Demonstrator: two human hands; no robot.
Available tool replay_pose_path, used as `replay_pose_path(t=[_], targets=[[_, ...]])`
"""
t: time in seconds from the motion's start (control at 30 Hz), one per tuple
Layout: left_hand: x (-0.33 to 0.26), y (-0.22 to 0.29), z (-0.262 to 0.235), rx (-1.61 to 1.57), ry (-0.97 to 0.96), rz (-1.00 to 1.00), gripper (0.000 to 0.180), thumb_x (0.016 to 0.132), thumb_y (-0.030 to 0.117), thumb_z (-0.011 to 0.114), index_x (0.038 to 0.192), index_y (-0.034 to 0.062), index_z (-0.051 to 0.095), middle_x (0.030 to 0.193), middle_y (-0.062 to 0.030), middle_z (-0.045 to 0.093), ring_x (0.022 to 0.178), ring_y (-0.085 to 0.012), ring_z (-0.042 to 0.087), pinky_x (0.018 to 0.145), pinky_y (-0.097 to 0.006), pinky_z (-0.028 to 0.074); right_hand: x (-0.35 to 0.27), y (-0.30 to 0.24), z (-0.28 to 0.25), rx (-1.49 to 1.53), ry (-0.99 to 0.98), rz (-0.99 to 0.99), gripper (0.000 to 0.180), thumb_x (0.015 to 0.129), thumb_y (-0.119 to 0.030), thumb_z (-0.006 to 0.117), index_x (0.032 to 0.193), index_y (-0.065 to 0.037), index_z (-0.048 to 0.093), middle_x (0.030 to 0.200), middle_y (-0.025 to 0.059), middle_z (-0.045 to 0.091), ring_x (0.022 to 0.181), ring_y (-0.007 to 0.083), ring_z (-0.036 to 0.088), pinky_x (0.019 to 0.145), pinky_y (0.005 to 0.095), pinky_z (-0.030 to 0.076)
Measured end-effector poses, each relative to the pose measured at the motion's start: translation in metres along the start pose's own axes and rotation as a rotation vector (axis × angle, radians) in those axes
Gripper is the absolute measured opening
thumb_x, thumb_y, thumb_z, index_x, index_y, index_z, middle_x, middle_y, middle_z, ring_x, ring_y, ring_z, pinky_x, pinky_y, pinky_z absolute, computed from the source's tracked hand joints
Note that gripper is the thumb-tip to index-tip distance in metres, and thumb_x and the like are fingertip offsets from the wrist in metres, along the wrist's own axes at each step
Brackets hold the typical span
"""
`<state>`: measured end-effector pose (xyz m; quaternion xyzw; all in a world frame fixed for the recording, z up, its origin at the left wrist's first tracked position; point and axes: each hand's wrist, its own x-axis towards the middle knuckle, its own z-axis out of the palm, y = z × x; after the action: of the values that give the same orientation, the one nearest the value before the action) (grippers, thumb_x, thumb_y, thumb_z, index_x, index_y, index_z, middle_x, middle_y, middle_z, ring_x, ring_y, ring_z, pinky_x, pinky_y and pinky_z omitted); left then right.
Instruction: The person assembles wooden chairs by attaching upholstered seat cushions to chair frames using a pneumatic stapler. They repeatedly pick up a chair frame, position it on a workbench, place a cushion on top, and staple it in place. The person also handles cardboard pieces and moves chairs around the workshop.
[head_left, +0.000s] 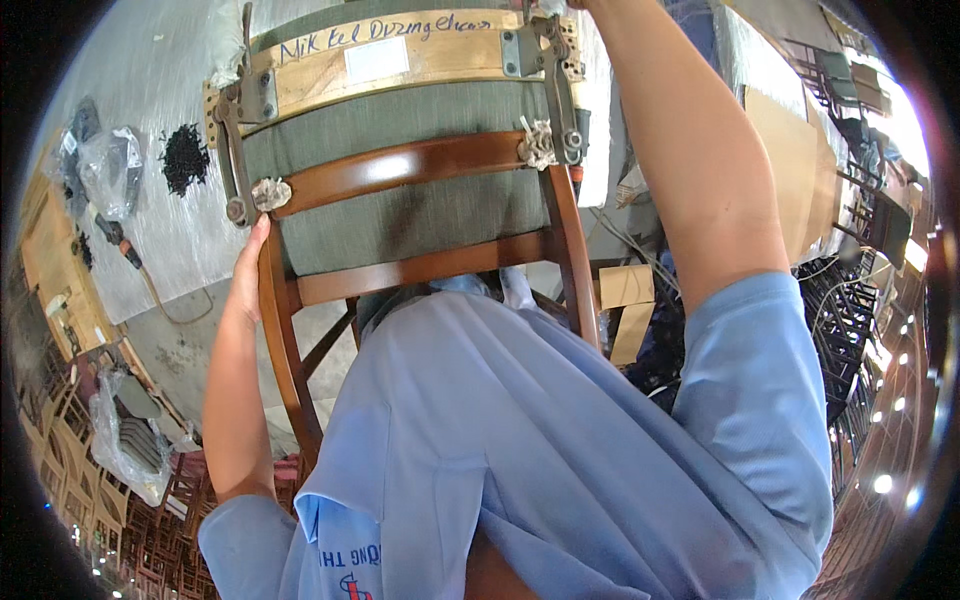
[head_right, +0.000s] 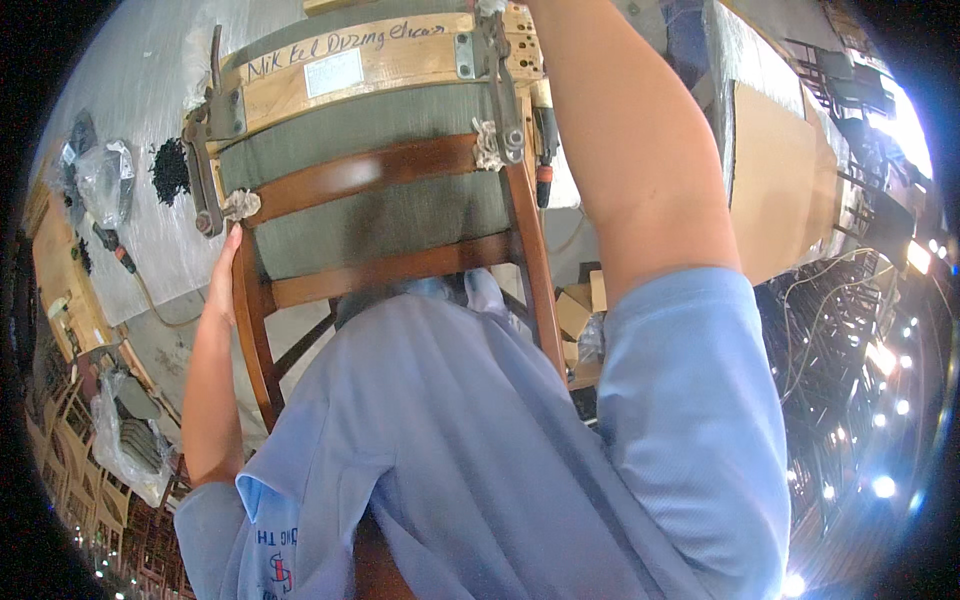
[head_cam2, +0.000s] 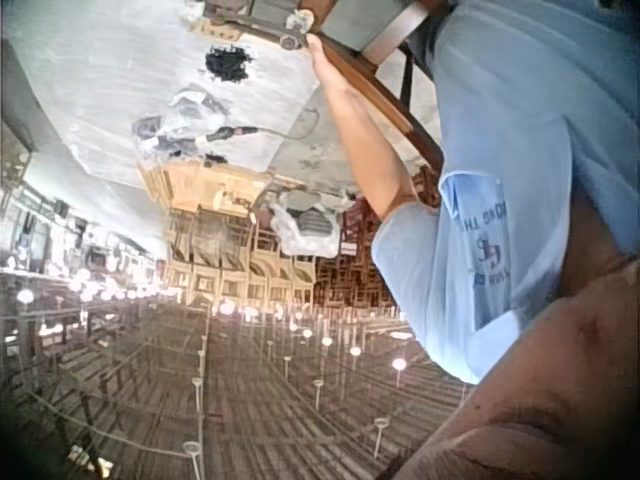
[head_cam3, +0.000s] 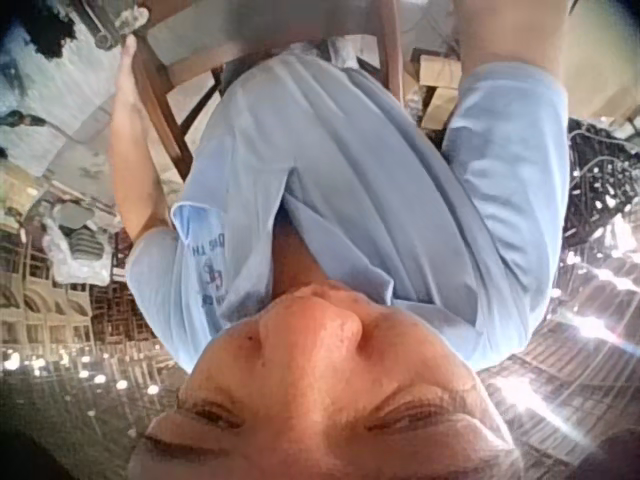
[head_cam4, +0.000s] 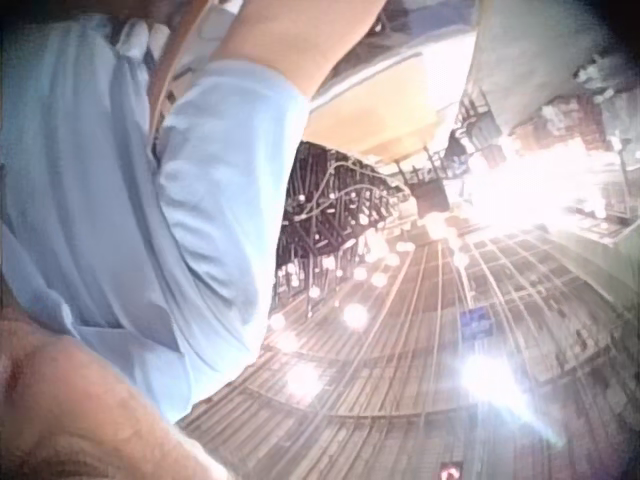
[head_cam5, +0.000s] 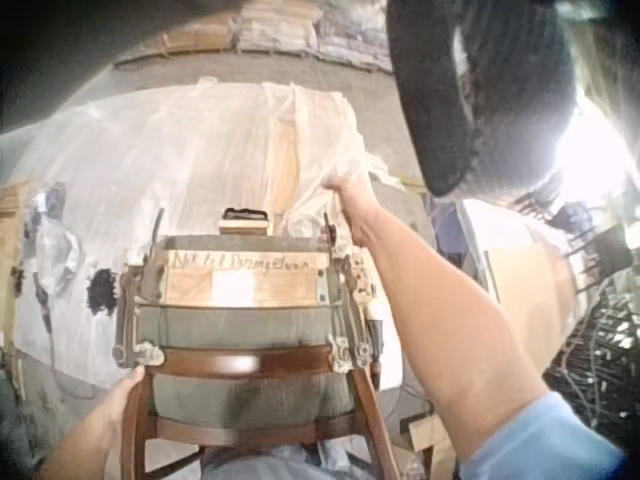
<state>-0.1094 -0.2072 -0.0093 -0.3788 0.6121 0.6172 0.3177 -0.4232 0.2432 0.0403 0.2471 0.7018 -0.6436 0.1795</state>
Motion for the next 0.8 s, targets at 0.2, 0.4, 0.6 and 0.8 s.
replay_pose_path(t=[0.2, 0.4, 0.6, 0.8], targets=[[0.008, -0.003, -0.001, 0.064, -0.008, -0.037, 0.105, 0.085, 0.071, 0.065, 0.156, -0.0011, 0.037, 0.161, -0.0187, 0.036, 0.150, -0.0298, 0.031, 0.122, -0.041, 0.024, 0.005, 0.006, 0.013, -0.091, 0.196, -0.008, 0.045, 0.094, -0.033, 0.058, 0.125, 0.000, 0.053, 0.115, 0.0246, 0.057, 0.082, 0.0371, 0.066, 0.073, 0.0496, 0.056], [0.007, -0.010, -0.008, -0.053, -0.057, -0.006, 0.091, 0.089, 0.066, 0.063, 0.147, -0.0033, 0.050, 0.150, -0.0187, 0.051, 0.139, -0.0274, 0.046, 0.117, -0.039, 0.032, 0.007, 0.016, 0.020, -0.172, 0.297, -0.032, 0.034, 0.093, -0.029, 0.065, 0.097, 0.005, 0.067, 0.080, 0.0170, 0.065, 0.065, 0.0308, 0.065, 0.060, 0.0465, 0.054], [0.013, -0.005, -0.022, 0.433, 0.208, 0.105, 0.094, 0.091, 0.077, 0.051, 0.123, -0.0100, 0.063, 0.127, -0.0311, 0.063, 0.121, -0.0382, 0.059, 0.104, -0.044, 0.044, 0.042, 0.027, -0.019, -0.546, 0.286, -0.071, 0.055, 0.091, -0.044, 0.067, 0.123, 0.000, 0.065, 0.103, 0.0197, 0.073, 0.097, 0.0265, 0.072, 0.080, 0.0372, 0.054], [0.068, 0.006, -0.084, 0.545, 0.749, 0.714, 0.031, 0.091, 0.029, 0.073, 0.086, -0.0017, 0.071, 0.083, -0.0188, 0.065, 0.081, -0.0365, 0.063, 0.078, -0.047, 0.050, -0.011, 0.004, 0.019, -0.280, 0.299, 0.018, 0.052, 0.091, -0.033, 0.066, 0.116, 0.013, 0.060, 0.081, 0.0220, 0.070, 0.059, 0.0294, 0.070, 0.055, 0.0411, 0.058]])
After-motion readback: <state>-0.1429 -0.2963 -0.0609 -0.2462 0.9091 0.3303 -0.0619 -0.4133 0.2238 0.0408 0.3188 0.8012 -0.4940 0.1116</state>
